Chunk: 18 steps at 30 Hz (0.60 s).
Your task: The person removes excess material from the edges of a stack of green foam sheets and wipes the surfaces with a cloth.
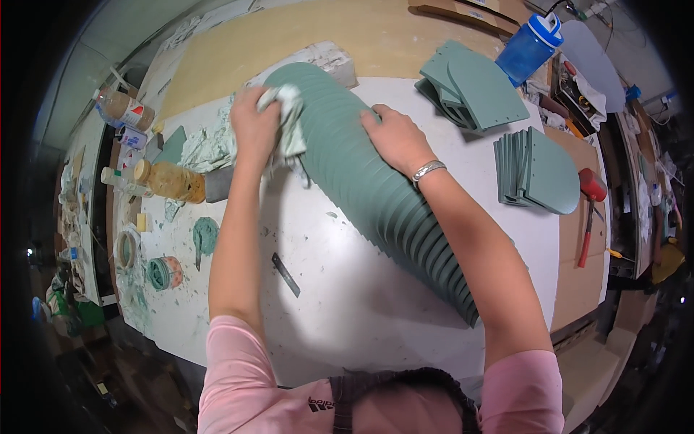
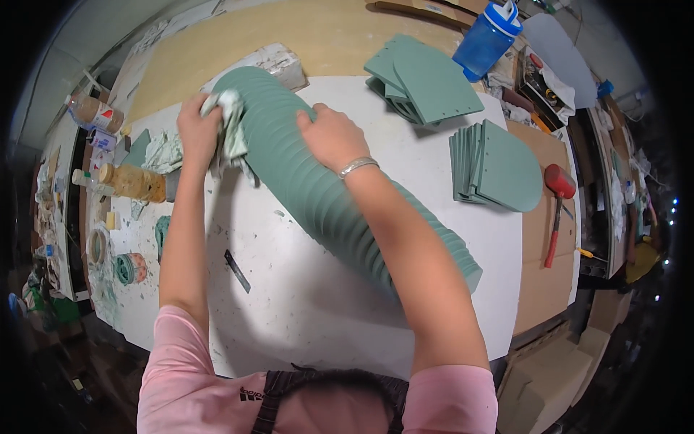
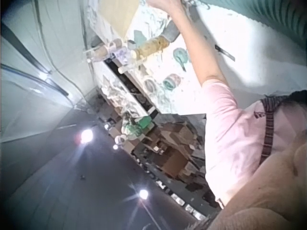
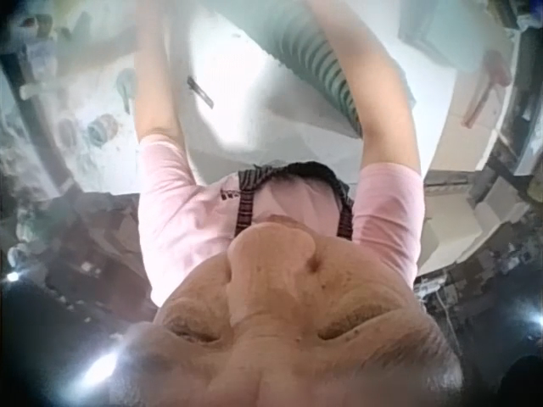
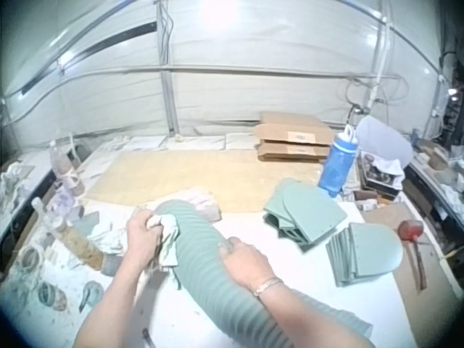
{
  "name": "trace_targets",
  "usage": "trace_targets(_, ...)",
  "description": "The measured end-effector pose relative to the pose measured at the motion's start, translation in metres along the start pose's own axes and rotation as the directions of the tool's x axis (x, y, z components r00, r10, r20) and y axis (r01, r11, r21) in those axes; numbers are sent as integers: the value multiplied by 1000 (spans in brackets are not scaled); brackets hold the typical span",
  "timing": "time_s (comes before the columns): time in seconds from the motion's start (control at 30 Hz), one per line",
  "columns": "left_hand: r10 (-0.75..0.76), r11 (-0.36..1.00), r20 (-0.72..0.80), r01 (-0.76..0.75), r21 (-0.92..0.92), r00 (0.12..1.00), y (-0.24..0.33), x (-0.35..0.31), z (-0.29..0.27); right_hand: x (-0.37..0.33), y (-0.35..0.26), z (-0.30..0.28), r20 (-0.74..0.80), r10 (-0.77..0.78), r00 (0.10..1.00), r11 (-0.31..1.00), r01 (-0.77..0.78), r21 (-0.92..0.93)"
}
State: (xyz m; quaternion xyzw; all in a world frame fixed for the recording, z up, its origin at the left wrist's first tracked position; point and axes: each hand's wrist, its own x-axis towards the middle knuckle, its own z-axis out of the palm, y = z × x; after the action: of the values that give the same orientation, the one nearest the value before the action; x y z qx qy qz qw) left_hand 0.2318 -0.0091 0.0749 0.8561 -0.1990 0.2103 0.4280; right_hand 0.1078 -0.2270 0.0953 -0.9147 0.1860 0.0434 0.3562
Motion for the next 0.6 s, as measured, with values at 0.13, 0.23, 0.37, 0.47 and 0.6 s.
trace_targets(0.13,207,973,36,-210,96,978,15,13,31,2,-1,4,5,-1,1000,1000,1,15)
trace_targets(0.23,103,995,-106,-104,-6,989,-2,-21,24,3,2,6,-13,-15,1000,999,16,35)
trace_targets(0.37,-33,999,73,32,24,997,-35,-97,-9,3,-1,4,3,-1,1000,1000,1,25)
trace_targets(0.47,-192,978,-80,184,-99,978,-31,-80,-19,2,-4,5,3,6,1000,1000,-6,18)
trace_targets(0.6,43,989,-92,-55,-141,995,23,-36,11,4,1,5,-5,9,1000,998,-8,66)
